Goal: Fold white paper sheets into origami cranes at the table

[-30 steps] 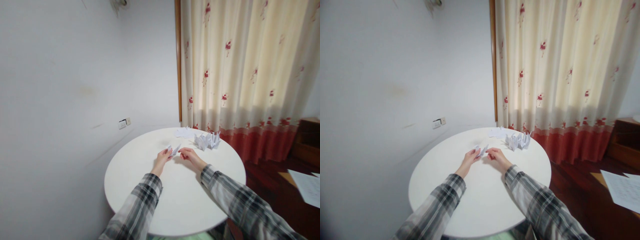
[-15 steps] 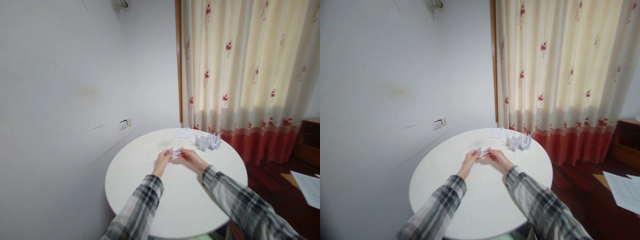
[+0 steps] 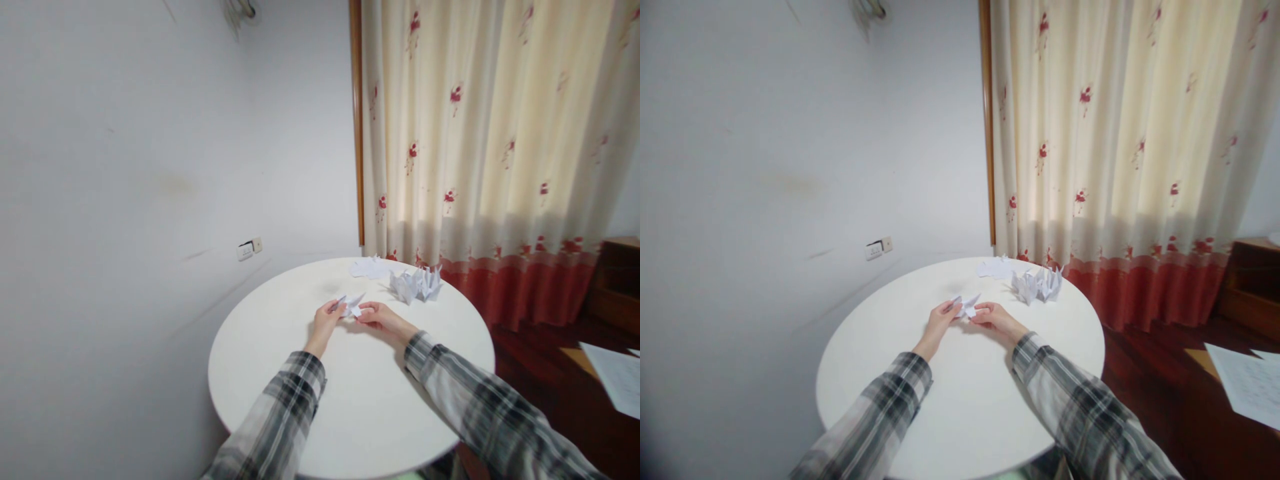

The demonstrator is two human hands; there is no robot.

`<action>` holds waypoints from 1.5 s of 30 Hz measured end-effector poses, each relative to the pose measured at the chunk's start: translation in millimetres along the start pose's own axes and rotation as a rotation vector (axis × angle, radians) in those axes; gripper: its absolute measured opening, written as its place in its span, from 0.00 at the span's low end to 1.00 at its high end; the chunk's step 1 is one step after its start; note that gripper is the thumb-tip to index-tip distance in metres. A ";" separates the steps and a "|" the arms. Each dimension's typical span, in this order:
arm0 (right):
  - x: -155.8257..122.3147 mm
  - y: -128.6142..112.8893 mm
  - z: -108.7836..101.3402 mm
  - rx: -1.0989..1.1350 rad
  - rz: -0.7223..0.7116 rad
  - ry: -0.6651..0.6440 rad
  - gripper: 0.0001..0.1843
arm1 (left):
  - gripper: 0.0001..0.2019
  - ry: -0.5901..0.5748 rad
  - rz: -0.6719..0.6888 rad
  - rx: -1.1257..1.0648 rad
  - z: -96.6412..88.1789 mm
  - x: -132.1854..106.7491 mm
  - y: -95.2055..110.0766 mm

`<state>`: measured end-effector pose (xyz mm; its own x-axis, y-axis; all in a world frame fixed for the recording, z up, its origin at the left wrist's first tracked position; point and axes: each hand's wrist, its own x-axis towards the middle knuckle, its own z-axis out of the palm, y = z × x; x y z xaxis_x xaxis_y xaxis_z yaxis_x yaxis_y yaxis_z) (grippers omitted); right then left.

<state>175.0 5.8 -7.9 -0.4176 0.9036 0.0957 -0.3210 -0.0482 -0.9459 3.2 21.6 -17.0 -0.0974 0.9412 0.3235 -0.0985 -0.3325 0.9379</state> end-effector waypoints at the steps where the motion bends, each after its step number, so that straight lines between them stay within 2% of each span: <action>1: -0.2 -0.2 -0.3 0.001 0.048 -0.030 0.13 | 0.20 -0.002 -0.001 0.003 0.2 -0.7 0.3; 4: -2.8 -2.2 -1.1 0.000 0.189 -0.131 0.08 | 0.21 -0.017 -0.006 0.012 0.5 -3.1 1.6; 7: -5.2 -3.6 -2.5 0.042 0.247 -0.167 0.08 | 0.21 -0.025 -0.009 0.012 0.6 -4.0 2.8; 15: -3.9 -0.3 -5.8 0.153 0.247 -0.250 0.12 | 0.21 -0.024 -0.011 -0.013 2.1 -2.5 2.3; 21: -4.6 1.0 -5.5 0.131 0.203 -0.293 0.17 | 0.24 -0.046 -0.044 -0.096 6.0 -7.3 9.0; 25: -5.9 -1.7 -1.0 0.046 0.128 -0.249 0.15 | 0.22 -0.090 -0.087 -0.125 8.4 -13.1 16.6; 31: -3.6 -4.2 3.3 -0.197 -0.066 -0.064 0.16 | 0.18 -0.174 -0.192 -0.140 7.3 -18.0 21.1; 38: -1.2 -4.1 2.5 -0.398 -0.290 0.015 0.16 | 0.12 -0.213 -0.248 -0.214 8.1 -15.6 18.6; 45: -0.2 -8.1 2.3 -0.475 -0.318 0.008 0.13 | 0.09 -0.201 -0.304 -0.250 10.8 -14.1 18.2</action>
<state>175.7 5.1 0.4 -0.3556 0.8456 0.3982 -0.0117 0.4220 -0.9065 13.5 2.9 -3.2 0.1652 0.9831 0.0786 -0.3317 -0.0196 0.9432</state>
